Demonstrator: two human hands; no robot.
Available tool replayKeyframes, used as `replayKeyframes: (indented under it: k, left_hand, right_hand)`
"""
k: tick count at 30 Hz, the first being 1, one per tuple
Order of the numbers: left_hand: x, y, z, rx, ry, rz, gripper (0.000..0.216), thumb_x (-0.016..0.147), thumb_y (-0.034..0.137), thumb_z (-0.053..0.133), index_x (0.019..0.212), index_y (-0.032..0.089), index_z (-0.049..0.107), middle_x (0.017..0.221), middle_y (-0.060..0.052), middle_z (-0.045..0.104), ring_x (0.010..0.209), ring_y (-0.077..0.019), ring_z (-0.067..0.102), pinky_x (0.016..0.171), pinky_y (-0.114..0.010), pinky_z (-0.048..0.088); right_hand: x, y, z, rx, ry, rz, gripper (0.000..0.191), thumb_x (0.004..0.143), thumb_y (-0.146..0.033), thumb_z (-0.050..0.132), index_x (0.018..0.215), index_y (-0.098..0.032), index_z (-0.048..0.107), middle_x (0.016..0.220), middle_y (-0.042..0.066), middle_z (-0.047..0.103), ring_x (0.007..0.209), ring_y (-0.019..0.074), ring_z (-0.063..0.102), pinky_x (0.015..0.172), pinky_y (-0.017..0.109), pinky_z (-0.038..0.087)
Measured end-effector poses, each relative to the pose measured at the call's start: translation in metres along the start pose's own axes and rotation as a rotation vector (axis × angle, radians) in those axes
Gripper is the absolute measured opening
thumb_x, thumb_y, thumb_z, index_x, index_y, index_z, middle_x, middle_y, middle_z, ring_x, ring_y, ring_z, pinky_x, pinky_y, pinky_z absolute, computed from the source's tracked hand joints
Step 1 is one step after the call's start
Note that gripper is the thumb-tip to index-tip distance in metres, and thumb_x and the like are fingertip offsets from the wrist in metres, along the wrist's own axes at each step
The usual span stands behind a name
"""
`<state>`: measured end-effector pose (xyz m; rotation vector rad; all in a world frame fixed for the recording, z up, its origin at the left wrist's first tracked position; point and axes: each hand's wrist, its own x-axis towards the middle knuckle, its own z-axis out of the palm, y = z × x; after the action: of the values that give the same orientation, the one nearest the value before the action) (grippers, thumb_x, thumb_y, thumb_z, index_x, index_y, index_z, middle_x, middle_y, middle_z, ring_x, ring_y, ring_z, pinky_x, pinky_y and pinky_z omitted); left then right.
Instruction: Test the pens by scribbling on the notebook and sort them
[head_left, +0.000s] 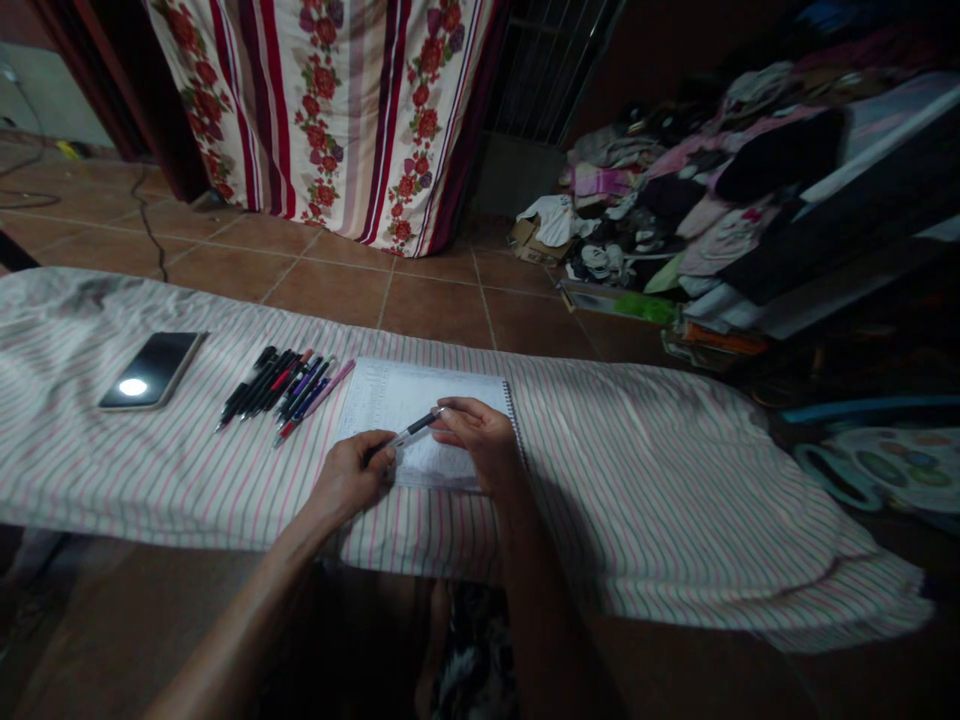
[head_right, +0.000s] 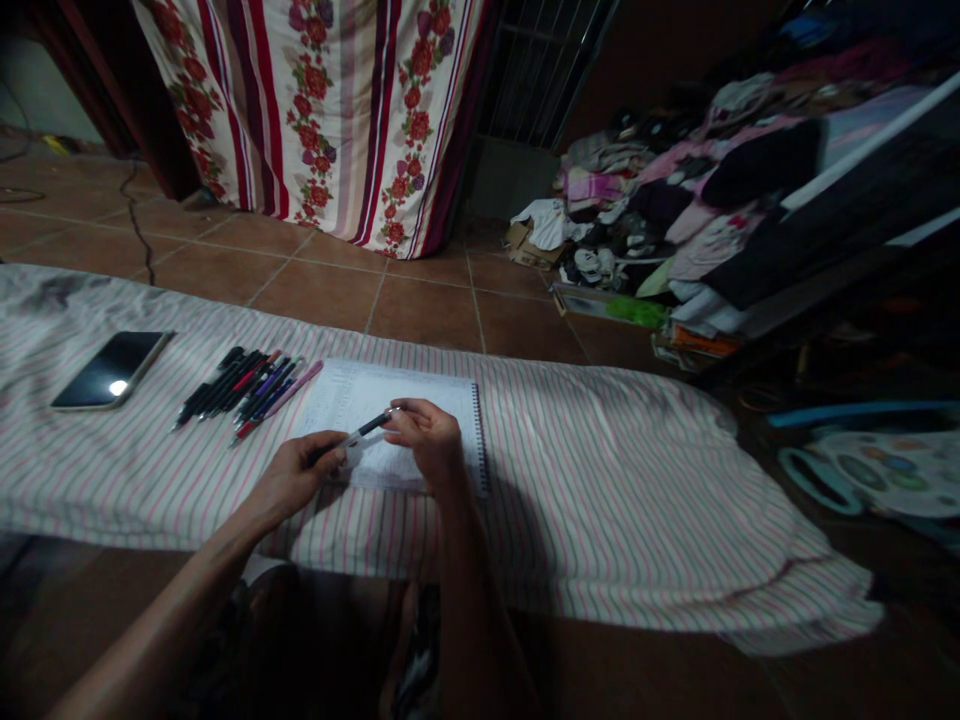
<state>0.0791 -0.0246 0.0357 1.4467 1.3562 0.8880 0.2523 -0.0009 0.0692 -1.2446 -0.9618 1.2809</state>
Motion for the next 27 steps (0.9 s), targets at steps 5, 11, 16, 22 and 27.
replayKeyframes:
  k: [5,11,16,22,27]
  left_hand:
    - [-0.0011,0.0033,-0.0008,0.04,0.023,0.008,0.033,0.075,0.033,0.051,0.097,0.013,0.066,0.079,-0.006,0.069,0.068,-0.0177,0.061,0.063,-0.029,0.048]
    - [-0.0016,0.005,-0.0015,0.087,0.059,0.013,0.034,0.075,0.033,0.052,0.1,0.014,0.065,0.089,-0.007,0.07,0.077,-0.0199,0.064,0.07,-0.031,0.049]
    - [-0.0014,0.0051,-0.0035,0.212,0.071,0.062,0.034,0.077,0.032,0.05,0.103,0.015,0.065,0.095,-0.008,0.07,0.084,-0.0211,0.064,0.075,-0.032,0.049]
    - [-0.0011,0.0052,-0.0044,0.247,0.07,0.103,0.032,0.078,0.031,0.05,0.102,0.017,0.066,0.094,-0.007,0.07,0.085,-0.0208,0.064,0.076,-0.032,0.049]
    - [-0.0021,0.0085,-0.0048,0.228,0.09,0.115,0.032,0.077,0.032,0.05,0.1,0.017,0.066,0.093,-0.006,0.07,0.083,-0.02,0.064,0.075,-0.031,0.049]
  right_hand:
    - [-0.0002,-0.0006,-0.0006,-0.003,-0.018,0.011,0.029,0.061,-0.034,0.07,0.081,-0.015,0.064,0.075,0.004,0.068,0.07,0.0186,0.068,0.059,0.027,0.057]
    - [0.0002,-0.0014,-0.0008,0.015,-0.023,0.026,0.029,0.06,-0.033,0.072,0.081,-0.014,0.064,0.074,0.004,0.068,0.069,0.0184,0.068,0.059,0.027,0.058]
    - [-0.0003,-0.0017,-0.0009,0.012,-0.027,0.014,0.029,0.061,-0.033,0.072,0.081,-0.014,0.063,0.074,0.004,0.068,0.069,0.0181,0.068,0.06,0.027,0.058]
    - [-0.0009,-0.0026,-0.0015,0.002,-0.039,0.014,0.027,0.062,-0.032,0.071,0.081,-0.014,0.063,0.074,0.004,0.068,0.069,0.0174,0.068,0.06,0.027,0.058]
    - [-0.0012,-0.0039,-0.0018,0.026,-0.057,0.021,0.027,0.062,-0.032,0.071,0.082,-0.015,0.063,0.075,0.003,0.068,0.07,0.017,0.068,0.061,0.026,0.058]
